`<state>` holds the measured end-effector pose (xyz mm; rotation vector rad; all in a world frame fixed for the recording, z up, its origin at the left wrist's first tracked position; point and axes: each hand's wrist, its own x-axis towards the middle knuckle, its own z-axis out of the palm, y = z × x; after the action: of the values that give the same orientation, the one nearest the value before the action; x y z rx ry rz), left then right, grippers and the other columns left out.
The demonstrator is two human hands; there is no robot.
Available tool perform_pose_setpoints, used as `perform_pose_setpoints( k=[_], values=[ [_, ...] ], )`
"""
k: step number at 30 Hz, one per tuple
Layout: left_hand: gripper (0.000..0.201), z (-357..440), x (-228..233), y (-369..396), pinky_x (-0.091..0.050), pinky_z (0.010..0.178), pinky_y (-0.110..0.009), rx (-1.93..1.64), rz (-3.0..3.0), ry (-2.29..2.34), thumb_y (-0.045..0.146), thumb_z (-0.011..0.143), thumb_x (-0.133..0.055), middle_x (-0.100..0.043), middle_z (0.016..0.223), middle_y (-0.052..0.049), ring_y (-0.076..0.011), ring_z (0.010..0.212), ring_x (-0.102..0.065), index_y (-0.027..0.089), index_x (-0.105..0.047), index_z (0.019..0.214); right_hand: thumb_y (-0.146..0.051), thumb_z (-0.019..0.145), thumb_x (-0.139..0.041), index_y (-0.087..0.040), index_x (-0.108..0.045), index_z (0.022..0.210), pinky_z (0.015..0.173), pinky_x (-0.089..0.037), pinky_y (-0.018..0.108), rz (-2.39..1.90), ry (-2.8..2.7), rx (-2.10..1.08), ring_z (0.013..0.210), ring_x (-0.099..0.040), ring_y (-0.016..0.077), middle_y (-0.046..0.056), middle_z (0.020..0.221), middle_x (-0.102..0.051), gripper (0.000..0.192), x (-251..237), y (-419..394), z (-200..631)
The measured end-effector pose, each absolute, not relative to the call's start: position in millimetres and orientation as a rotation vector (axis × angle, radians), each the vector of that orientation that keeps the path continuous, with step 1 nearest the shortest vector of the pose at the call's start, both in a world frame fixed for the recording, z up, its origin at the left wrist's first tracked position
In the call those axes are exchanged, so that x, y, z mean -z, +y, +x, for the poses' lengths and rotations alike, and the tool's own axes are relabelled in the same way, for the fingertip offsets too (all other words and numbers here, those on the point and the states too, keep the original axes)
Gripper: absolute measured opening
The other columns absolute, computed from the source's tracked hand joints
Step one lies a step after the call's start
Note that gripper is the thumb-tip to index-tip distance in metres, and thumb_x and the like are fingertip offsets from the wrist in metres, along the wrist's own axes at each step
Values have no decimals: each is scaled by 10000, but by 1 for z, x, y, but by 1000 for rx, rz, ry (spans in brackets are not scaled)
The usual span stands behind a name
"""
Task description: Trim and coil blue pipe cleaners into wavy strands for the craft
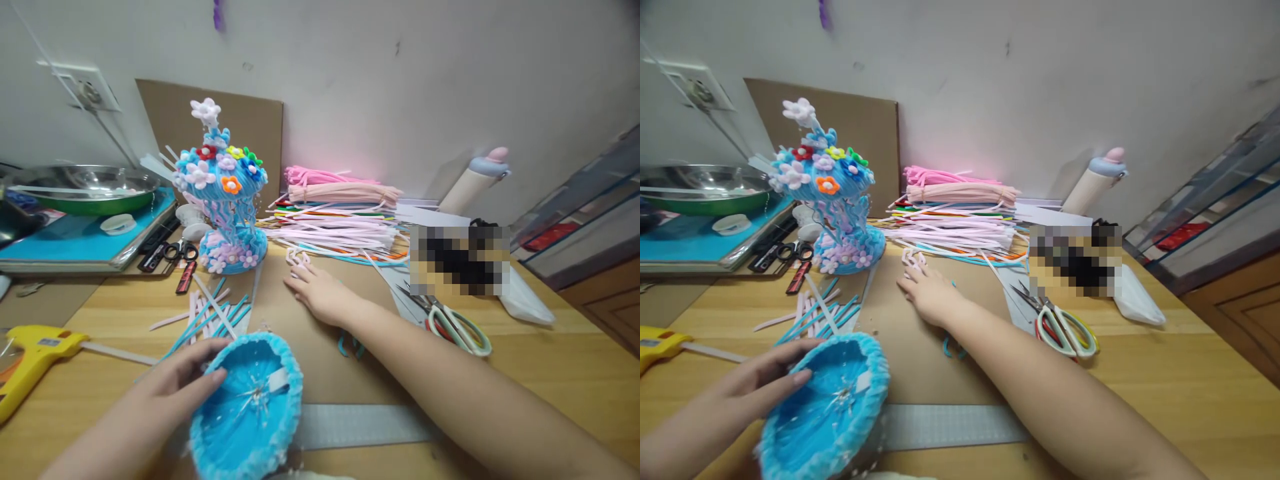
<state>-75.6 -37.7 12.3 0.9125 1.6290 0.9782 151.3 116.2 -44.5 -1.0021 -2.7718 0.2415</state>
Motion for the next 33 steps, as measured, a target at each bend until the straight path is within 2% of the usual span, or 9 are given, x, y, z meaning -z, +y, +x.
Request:
perform_pose_setpoints(
  k=[3,8,13,16,18,23,26,28,33],
  values=[
    [406,-57,-8,-27,-549,681,-269,-838,973,1549,406,594,-785,-733,899,-55,-244,841,-661,225,-725,952,-241,950,-391,-179,-481,1307,1046,-322,456,-1012,-2763,-230,1308,-325,264,133,1360,-456,373,45,115,170],
    [465,-43,6,-16,-459,432,-190,-731,1026,1466,433,710,-687,-673,771,-12,-171,661,-611,209,-615,1111,-228,956,-359,-171,-444,1348,1062,-312,431,-995,-2775,-237,1334,-315,242,134,1406,-427,405,49,106,210],
    [539,-21,9,-2,-516,478,-235,-650,970,1372,460,687,-688,-648,943,-54,-208,787,-623,166,-565,1121,-242,942,-389,-256,-450,1350,1069,-253,523,-1003,-2784,-311,1326,-354,251,89,1437,-422,413,45,101,238],
    [548,-6,10,5,-530,494,-247,-635,989,1310,473,693,-678,-633,1001,-70,-225,841,-627,164,-554,1129,-283,950,-367,-318,-428,1359,1071,-163,598,-1075,-2618,-535,1336,-348,253,51,1437,-429,415,37,97,241],
    [546,-1,11,6,-529,495,-245,-635,1004,1277,481,718,-656,-630,1041,-72,-219,844,-632,182,-538,1159,-330,937,-396,-307,-484,1325,1079,-203,552,-1086,-2372,-764,1316,-381,251,47,1406,-471,398,32,95,240],
    [553,-4,4,1,-399,383,-214,-571,1205,1435,552,796,-530,-661,990,-69,-117,513,-560,209,-515,1228,-493,917,-382,-283,-638,1159,968,-417,405,-1117,-1891,-1022,1118,-574,235,39,1193,-650,409,29,96,242],
    [498,-11,-3,-1,-446,531,-244,-658,1394,1543,552,818,-500,-633,1092,-78,-177,748,-618,217,-561,1182,-484,948,-254,-271,-667,1103,855,-476,370,-1182,-1724,-1028,998,-627,215,38,1098,-691,490,33,102,248],
    [476,-15,-7,-2,-459,638,-284,-678,1492,1603,553,830,-480,-630,1077,-71,-203,834,-602,228,-567,1168,-439,914,-370,-244,-682,1062,776,-489,337,-1218,-1641,-1017,899,-645,202,44,1015,-711,396,35,104,251],
    [462,-19,-13,-4,-438,594,-298,-589,1653,1641,538,853,-453,-616,883,-29,-170,653,-541,240,-518,1199,-280,767,-595,-211,-660,1042,602,-451,272,-1237,-1638,-899,656,-591,146,18,821,-677,290,33,101,247]
  ],
)
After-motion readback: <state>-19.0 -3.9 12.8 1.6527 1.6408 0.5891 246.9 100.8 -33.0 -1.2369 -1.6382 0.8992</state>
